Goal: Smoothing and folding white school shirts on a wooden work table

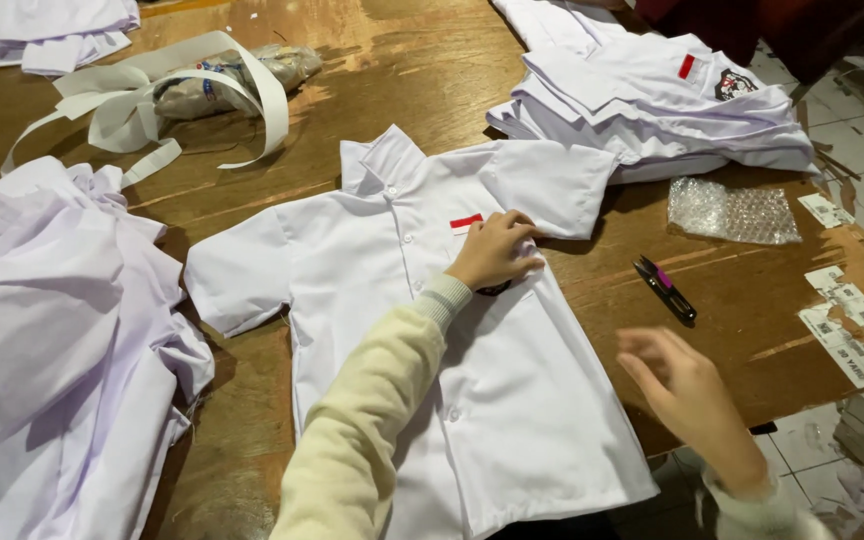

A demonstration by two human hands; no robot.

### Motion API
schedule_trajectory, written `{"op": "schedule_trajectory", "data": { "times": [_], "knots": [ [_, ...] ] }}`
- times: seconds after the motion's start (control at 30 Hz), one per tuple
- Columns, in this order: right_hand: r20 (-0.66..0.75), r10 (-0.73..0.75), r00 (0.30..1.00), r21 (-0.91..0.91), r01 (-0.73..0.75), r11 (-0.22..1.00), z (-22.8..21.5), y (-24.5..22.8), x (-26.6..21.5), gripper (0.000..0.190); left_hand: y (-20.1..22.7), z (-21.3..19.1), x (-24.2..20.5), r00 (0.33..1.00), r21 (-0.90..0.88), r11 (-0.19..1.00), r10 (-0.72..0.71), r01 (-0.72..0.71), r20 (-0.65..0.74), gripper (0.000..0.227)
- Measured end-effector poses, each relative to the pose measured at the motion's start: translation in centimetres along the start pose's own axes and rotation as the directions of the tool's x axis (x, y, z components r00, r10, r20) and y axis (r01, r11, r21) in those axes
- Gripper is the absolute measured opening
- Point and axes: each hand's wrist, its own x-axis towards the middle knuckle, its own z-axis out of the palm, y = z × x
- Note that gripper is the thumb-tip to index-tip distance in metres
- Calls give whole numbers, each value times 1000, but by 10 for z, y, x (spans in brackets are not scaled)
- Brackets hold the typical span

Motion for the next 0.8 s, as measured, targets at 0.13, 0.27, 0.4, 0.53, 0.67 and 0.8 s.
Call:
{"op": "schedule_trajectory", "data": {
  "times": [0.13,0.27,0.4,0.53,0.67,0.8],
  "knots": [
    [-86,-249,965,5,250,968,41,10,102,29,-16,27,-18,992,23,998,-61,59,109,89],
    [-50,-328,943,45,330,943,68,17,162,29,-12,21,-27,976,27,997,-83,79,202,96],
    [-73,-426,902,20,428,903,85,29,186,23,-3,12,-30,970,38,995,-97,90,221,97],
    [-101,-431,897,-38,430,902,90,33,189,14,-5,13,-31,972,23,996,-91,88,216,95],
    [-181,-398,899,39,411,911,94,45,190,13,-1,6,-34,985,-48,996,-68,76,160,100],
    [-189,-320,928,125,346,930,92,50,189,9,-17,17,-32,992,-390,921,-44,-7,-121,93]
  ]
}}
